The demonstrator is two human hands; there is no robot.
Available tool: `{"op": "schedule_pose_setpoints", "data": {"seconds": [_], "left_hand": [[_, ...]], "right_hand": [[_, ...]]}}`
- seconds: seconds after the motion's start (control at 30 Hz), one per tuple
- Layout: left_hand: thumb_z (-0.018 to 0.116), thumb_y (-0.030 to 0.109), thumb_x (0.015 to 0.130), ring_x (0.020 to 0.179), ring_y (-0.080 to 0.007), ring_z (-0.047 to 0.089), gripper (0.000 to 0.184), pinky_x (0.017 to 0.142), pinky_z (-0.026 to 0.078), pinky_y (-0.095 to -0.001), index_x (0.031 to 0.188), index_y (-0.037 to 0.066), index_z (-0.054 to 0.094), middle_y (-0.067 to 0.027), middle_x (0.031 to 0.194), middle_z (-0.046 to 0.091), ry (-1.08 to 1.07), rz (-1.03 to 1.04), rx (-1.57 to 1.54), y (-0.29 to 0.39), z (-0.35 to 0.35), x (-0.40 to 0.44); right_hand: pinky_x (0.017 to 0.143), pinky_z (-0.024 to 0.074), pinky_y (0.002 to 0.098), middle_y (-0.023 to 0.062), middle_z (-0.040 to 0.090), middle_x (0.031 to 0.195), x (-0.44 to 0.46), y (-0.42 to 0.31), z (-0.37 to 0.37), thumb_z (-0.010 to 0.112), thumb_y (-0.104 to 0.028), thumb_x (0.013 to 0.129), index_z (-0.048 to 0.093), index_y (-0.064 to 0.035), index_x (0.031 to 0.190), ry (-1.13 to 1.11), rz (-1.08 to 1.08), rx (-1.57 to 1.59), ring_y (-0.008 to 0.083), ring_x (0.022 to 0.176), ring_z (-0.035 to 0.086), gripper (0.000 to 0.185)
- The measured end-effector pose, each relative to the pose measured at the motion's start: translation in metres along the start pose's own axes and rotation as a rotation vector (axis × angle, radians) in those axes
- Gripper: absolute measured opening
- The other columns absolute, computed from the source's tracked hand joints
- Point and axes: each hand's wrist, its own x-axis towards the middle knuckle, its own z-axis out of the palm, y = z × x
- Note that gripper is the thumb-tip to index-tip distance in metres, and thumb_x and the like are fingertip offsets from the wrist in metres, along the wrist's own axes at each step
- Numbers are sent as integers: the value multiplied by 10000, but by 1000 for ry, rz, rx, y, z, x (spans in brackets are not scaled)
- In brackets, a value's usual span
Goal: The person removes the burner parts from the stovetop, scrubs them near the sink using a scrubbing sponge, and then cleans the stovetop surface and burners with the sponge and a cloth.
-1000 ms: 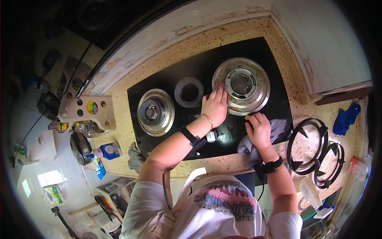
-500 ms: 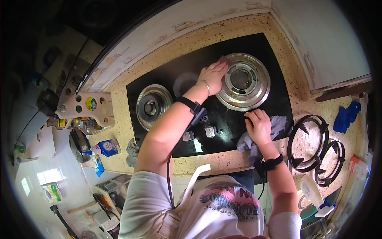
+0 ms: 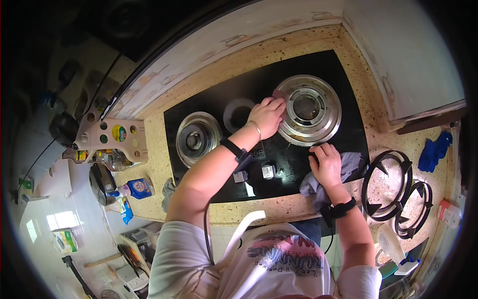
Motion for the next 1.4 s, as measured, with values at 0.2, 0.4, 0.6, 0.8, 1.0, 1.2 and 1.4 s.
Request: {"op": "schedule_pose_setpoints", "data": {"seconds": [0.2, 0.4, 0.6, 0.8, 1.0, 1.2, 1.4], "left_hand": [[597, 48, 745, 980, -292, 589, 291, 862, 505, -363, 1025, 43, 675, -72, 1036, 629, 125, -1, -71, 20, 11, -19], [647, 78, 791, 916, -315, 629, 176, 833, 508, -404, 956, 76, 708, -100, 929, 673, 353, -224, -253, -3, -3, 13], [637, 98, 802, 915, -282, 583, 227, 806, 498, -386, 1013, 117, 720, -50, 1022, 638, 114, 46, -110, -30, 4, 49], [606, 93, 797, 905, -244, 556, 318, 743, 475, -370, 1085, 177, 711, -2, 985, 612, 102, 91, 91, -29, 8, 80], [631, 97, 791, 863, -264, 571, 217, 752, 491, -373, 999, 93, 692, -47, 908, 600, 11, 83, 11, -21, 4, 35], [660, 109, 761, 845, -284, 606, 77, 747, 519, -392, 803, 47, 641, -84, 851, 588, -96, 168, 7, 15, 5, 2], [622, 85, 712, 926, -291, 619, 205, 779, 525, -395, 909, 31, 641, -100, 941, 605, -188, -2, 43, 44, 10, -11]], "right_hand": [[714, 477, 397, 74, 564, 847, -1, 1, -1, 710, -80, 704, 654, -94, 891, -4, -12, 6, 281, 800, 573, 195], [700, 479, 395, 75, 562, 832, -1, 2, -3, 709, -71, 703, 654, -89, 879, 20, -9, 28, 281, 782, 571, 186], [687, 477, 399, 76, 560, 827, -1, 4, -3, 711, -75, 700, 651, -90, 869, 30, 7, 43, 279, 777, 569, 181], [665, 469, 394, 76, 554, 801, 2, 4, -6, 710, -77, 682, 647, -82, 864, 30, 7, 45, 279, 764, 566, 192], [661, 465, 391, 77, 550, 801, 3, 5, -5, 713, -86, 680, 646, -78, 861, 23, 3, 59, 279, 761, 563, 193], [670, 464, 391, 78, 552, 806, 0, 6, -4, 713, -88, 687, 645, -75, 861, 38, -7, 60, 281, 767, 564, 188], [679, 470, 394, 77, 561, 816, -2, 4, -2, 716, -89, 686, 649, -81, 865, 40, -2, 56, 281, 779, 569, 191]]}}
